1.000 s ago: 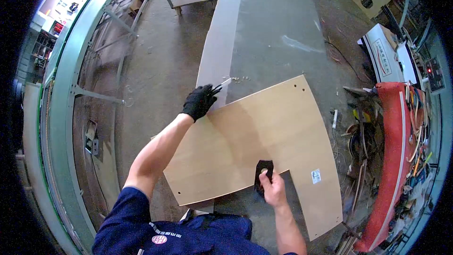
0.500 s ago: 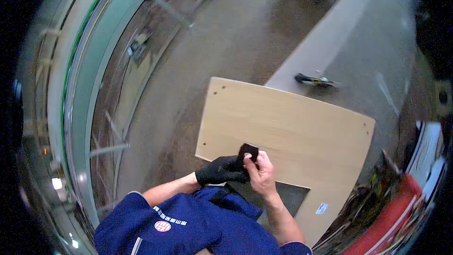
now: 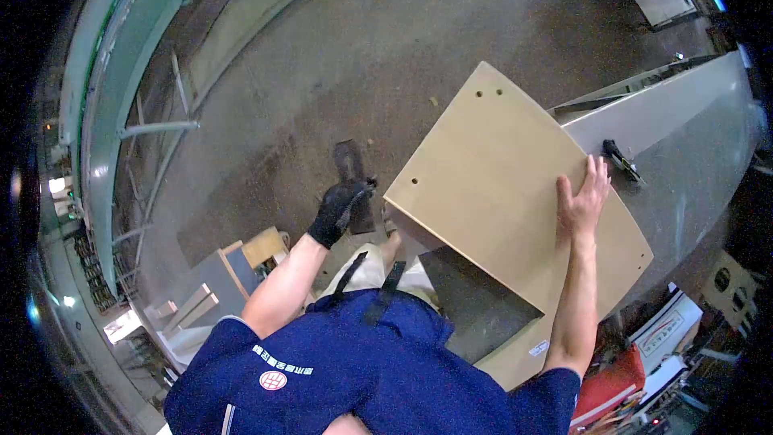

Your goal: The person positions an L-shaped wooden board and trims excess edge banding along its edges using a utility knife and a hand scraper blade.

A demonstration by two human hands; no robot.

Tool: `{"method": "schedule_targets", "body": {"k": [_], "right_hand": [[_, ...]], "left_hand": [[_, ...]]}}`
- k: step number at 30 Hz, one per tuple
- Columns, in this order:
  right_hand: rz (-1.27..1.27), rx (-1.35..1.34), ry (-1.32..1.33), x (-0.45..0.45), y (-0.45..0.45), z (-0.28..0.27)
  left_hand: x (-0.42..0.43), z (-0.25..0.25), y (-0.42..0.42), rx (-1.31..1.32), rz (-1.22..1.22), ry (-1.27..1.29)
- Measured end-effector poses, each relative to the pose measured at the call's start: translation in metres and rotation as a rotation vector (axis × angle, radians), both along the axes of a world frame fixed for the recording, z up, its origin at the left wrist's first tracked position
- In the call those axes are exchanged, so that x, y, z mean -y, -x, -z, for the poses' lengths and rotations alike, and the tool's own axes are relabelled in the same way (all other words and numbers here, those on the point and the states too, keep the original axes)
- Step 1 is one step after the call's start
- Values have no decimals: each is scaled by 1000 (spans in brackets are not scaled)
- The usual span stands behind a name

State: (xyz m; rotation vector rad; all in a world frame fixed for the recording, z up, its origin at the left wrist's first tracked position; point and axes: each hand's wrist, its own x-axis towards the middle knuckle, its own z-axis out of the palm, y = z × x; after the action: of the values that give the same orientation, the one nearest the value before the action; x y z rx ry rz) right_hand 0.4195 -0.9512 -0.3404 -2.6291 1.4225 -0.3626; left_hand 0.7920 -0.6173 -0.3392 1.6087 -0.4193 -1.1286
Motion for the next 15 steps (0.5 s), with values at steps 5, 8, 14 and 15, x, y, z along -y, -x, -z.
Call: {"method": "schedule_targets", "body": {"k": [5,8,14,15], "right_hand": [[76,-113,26,-4,-22,7],[30,-126,20,-9,-34,10],[-71,-107,-63,-66,-99,-4],[-88,-84,-71,-74,-108,-6]], "left_hand": [[-16,41,33,2,103,54],[-29,19,45,-161,-81,-38],[-121,-1,47,-448,-250,-162],[-136,7,44,-357,-234,-205]]}}
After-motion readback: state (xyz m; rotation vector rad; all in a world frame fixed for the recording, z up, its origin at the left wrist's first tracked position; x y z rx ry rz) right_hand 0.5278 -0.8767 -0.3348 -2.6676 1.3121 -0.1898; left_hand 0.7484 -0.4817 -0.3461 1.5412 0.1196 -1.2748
